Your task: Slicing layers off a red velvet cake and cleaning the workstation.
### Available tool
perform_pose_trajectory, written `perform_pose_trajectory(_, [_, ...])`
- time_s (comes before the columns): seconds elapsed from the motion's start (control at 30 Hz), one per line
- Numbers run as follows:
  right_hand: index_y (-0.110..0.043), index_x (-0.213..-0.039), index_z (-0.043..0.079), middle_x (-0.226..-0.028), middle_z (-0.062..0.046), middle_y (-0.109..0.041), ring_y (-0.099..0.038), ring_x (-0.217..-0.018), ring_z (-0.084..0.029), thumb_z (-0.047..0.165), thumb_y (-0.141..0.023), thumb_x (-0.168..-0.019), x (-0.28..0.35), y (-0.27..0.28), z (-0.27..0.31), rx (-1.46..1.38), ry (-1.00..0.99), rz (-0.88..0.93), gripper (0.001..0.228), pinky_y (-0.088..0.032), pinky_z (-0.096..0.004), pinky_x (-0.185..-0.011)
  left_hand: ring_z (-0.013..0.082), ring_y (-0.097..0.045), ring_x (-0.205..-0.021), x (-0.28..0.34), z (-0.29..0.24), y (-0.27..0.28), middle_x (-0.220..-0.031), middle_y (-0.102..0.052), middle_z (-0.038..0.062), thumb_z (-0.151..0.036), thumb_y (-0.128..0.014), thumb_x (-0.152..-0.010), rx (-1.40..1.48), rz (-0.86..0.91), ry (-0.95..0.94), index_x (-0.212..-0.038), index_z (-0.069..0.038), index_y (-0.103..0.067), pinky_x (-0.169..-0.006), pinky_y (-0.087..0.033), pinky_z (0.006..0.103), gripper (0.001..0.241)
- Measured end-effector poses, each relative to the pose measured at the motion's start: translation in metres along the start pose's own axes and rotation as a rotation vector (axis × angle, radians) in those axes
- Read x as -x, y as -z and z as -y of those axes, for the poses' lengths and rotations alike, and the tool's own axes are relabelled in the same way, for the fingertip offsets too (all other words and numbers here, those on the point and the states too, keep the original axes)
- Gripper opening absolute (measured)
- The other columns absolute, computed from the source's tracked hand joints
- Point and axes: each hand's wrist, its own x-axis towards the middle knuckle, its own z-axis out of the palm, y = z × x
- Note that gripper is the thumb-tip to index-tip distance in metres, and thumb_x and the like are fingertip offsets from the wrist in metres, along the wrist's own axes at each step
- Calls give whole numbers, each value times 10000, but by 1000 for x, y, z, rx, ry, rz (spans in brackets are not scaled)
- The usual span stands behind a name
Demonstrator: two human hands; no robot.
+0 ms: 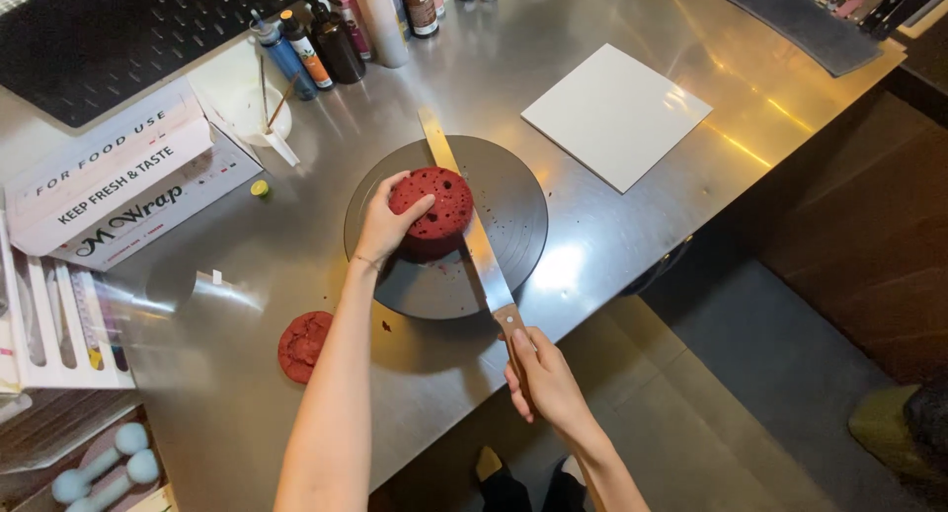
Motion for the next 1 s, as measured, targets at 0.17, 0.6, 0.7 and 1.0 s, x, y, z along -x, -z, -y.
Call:
perform_pose_trajectory(0.17, [-576, -1155, 42, -582, -31, -454, -378, -330, -106, 399, -376, -1073, -14, -7, 12, 27, -10, -69, 417, -317, -282, -309, 234, -648, -1212, 8, -3, -16, -1305, -667, 144, -265, -827, -844, 66, 22, -20, -1375, -42, -555, -1060, -510, 366, 636])
perform_pose_trajectory(0.6, [-560, -1171, 64, -545, -47, -447, -387, -289, -135, 343, -373, -1053, 57, -22, -31, -13, -91, -88, 356, -307, -296, -290, 264, -635, -1222, 32, 5, -39, -1320, -639, 159, -321, -773, -922, -19, -294, -73, -1408, -37, -509, -1070, -500, 387, 622])
perform_pose_trajectory(0.7, [-517, -1134, 45, -583, -34, -458, -392, -326, -114, 353, -374, -1080, 14, -33, -14, -3, 9, -23, 344, -324, -279, -310, 280, -629, -1221, 33, 10, -49, -1321, -625, 165, -321, -776, -915, -11, -327, -70, -1405, -36, -503, -1072, -498, 396, 629])
perform_pose_trajectory(1.0, [-527, -1147, 64, -566, -35, -440, -373, -326, -113, 371, -386, -1072, 49, -33, -43, -49, -34, -21, 345, -315, -279, -305, 359, -522, -1310, 46, 0, -74, -1382, -554, 219, -289, -748, -935, -103, -611, -48, -1417, -19, -483, -1140, -396, 450, 612])
